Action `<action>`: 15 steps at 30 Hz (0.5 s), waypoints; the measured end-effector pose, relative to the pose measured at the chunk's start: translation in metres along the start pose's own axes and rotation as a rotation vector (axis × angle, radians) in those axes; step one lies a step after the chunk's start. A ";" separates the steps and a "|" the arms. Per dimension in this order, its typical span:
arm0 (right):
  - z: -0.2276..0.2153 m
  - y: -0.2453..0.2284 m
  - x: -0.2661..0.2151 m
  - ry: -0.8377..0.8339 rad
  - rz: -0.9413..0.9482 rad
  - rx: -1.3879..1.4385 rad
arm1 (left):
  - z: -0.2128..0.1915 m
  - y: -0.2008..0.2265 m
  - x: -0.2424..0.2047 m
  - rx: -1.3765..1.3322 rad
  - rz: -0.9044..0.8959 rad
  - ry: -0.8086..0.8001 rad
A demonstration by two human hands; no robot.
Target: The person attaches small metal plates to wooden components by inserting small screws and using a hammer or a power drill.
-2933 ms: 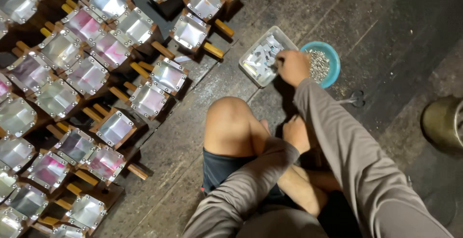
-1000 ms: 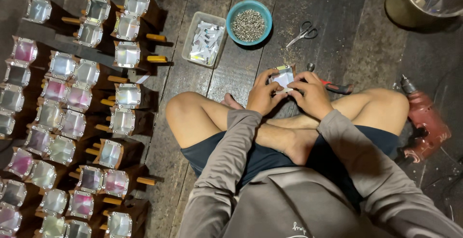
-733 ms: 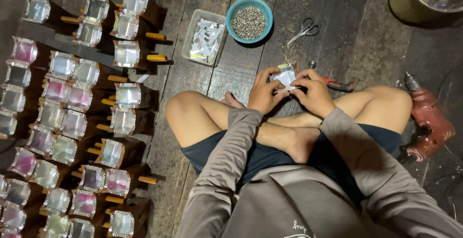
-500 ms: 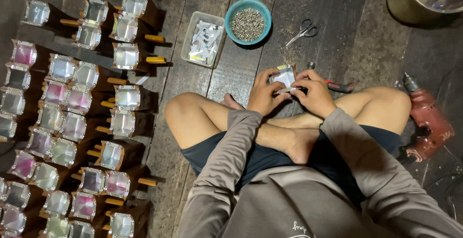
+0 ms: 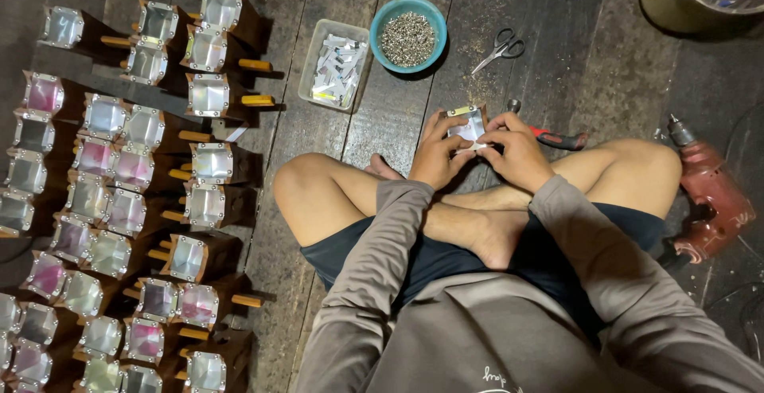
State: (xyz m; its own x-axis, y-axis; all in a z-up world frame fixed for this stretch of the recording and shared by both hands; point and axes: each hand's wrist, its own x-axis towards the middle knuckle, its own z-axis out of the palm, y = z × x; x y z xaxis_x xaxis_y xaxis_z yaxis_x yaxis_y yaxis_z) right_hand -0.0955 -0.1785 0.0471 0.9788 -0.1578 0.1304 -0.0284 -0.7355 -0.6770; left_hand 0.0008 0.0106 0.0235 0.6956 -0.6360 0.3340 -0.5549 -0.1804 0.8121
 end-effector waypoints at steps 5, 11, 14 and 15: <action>-0.022 -0.017 -0.009 0.046 -0.014 -0.015 | 0.008 -0.012 -0.002 0.031 0.004 -0.014; -0.110 0.028 -0.089 0.349 0.037 -0.161 | 0.000 0.001 -0.003 0.019 0.021 -0.041; -0.153 0.113 -0.177 0.538 0.243 -0.404 | -0.001 0.006 -0.002 0.006 0.034 -0.062; -0.166 0.148 -0.210 0.630 0.391 -0.516 | -0.001 0.006 -0.002 0.019 0.023 -0.073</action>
State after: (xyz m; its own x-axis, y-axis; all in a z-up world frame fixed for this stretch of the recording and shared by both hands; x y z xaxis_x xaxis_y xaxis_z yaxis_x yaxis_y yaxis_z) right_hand -0.3388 -0.3638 0.0395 0.5923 -0.6787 0.4343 -0.5718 -0.7338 -0.3669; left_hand -0.0037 0.0116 0.0284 0.6478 -0.6931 0.3162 -0.5796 -0.1791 0.7949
